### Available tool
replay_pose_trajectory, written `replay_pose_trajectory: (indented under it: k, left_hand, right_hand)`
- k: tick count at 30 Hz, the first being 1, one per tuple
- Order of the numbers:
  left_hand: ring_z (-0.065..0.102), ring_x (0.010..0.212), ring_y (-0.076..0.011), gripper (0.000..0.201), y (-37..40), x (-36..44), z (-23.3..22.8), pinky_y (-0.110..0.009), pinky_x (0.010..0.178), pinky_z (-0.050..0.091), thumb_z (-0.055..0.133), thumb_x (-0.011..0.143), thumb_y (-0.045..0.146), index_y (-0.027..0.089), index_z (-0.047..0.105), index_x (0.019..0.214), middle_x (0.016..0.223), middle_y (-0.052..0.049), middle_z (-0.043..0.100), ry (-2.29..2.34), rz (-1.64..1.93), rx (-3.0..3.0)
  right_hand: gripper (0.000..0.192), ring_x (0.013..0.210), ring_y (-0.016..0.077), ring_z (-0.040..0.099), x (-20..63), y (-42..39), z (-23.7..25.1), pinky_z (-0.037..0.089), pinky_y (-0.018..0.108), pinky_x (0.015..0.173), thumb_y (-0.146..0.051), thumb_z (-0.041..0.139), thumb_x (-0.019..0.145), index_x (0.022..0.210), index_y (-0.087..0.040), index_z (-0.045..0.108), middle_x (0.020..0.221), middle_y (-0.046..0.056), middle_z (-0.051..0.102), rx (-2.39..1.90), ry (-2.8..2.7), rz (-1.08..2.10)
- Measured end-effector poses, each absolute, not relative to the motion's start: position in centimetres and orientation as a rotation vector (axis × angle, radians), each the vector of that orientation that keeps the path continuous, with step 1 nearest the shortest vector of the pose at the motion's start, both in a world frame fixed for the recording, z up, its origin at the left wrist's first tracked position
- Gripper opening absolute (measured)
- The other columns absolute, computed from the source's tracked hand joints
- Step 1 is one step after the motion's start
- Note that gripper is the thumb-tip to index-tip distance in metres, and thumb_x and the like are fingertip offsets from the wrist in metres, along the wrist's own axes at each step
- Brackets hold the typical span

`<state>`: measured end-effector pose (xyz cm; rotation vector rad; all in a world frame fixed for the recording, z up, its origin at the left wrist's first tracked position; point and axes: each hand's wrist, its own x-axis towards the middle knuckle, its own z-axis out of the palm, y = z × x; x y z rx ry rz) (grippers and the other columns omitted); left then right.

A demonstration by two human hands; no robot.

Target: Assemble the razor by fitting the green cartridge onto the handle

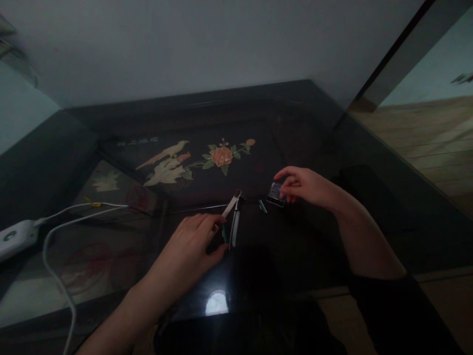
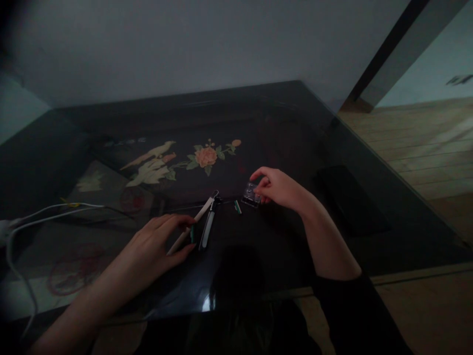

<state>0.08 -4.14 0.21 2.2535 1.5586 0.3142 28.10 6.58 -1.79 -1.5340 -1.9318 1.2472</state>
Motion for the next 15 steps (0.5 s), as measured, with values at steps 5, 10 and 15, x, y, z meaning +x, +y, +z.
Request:
replay_pose_trajectory:
  k: [5, 10, 15]
  left_hand:
    - [0.065, 0.081, -0.0190, 0.037, -2.0, 0.9, 0.1, -0.033, 0.080, 0.051, 0.069, 0.072, 0.014, 0.017, 0.061, 0.108, 0.085, -0.001, 0.068, 1.335, 0.504, 1.909]
    - [0.064, 0.077, -0.0127, 0.035, -0.7, 1.2, -0.3, -0.024, 0.076, 0.051, 0.072, 0.072, 0.014, 0.015, 0.060, 0.105, 0.081, 0.001, 0.066, 1.101, 0.661, 1.508]
    - [0.063, 0.072, -0.0093, 0.036, 0.1, 1.7, -0.3, -0.020, 0.070, 0.049, 0.074, 0.068, 0.011, 0.014, 0.059, 0.101, 0.076, 0.003, 0.065, 1.045, 0.773, 1.308]
  right_hand:
    - [0.015, 0.058, 0.0142, 0.061, 27.7, 6.8, -3.0, 0.050, 0.027, 0.053, -0.007, 0.063, 0.079, 0.092, -0.016, 0.065, 0.073, 0.002, 0.063, -1.691, -2.001, 0.940]
    - [0.027, 0.079, 0.0199, 0.061, 26.1, 5.6, -2.0, 0.049, 0.039, 0.074, -0.015, 0.067, 0.081, 0.108, -0.018, 0.066, 0.108, 0.010, 0.060, -1.732, -1.994, 0.569]
    - [0.021, 0.076, 0.0139, 0.062, 23.0, 2.6, -0.1, 0.050, 0.027, 0.069, -0.013, 0.065, 0.086, 0.106, -0.018, 0.066, 0.096, 0.003, 0.065, -1.101, -2.102, 0.781]
